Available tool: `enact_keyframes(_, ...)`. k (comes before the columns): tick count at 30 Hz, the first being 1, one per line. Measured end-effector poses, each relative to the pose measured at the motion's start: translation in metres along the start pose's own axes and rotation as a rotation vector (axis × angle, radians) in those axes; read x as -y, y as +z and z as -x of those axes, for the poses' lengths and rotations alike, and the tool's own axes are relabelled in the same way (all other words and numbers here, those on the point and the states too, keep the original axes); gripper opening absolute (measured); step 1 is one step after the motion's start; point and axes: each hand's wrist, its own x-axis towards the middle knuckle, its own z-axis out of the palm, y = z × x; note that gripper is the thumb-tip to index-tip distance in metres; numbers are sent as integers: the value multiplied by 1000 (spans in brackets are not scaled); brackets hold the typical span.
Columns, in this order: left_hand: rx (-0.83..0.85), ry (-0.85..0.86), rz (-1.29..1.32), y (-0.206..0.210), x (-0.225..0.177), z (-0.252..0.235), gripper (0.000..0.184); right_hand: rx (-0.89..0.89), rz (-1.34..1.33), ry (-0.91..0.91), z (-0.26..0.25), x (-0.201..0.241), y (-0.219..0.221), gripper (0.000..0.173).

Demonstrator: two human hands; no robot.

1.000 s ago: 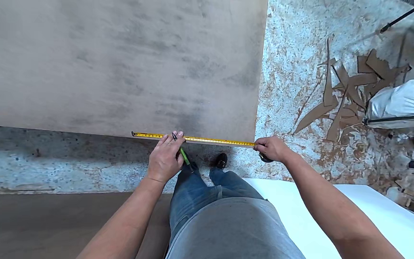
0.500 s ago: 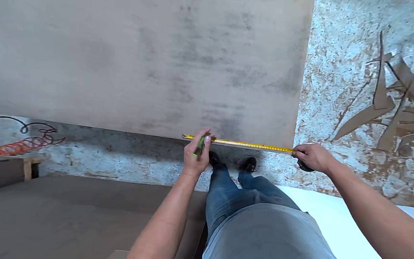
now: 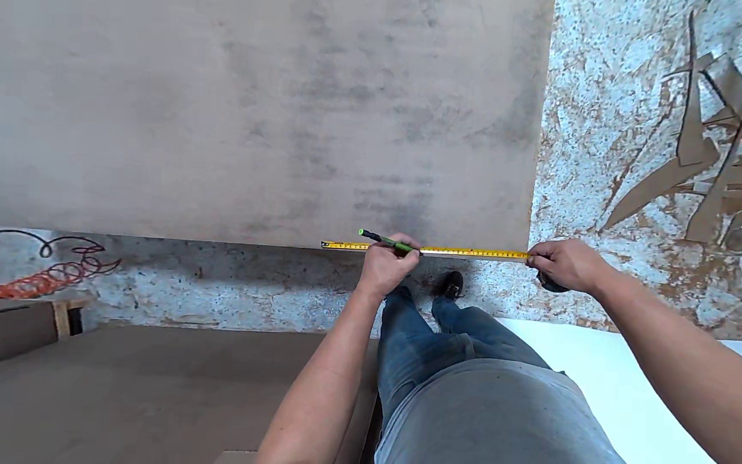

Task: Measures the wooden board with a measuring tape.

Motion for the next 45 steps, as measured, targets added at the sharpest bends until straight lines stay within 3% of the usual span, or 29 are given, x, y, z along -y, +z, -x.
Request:
enact_keyframes(8, -37, 15, -185, 3, 0, -1, 9, 17, -11, 26, 1, 4, -2, 30)
enact_keyframes(45, -44, 86, -184, 5, 3, -4, 5, 19, -3, 0, -3, -2, -1, 30)
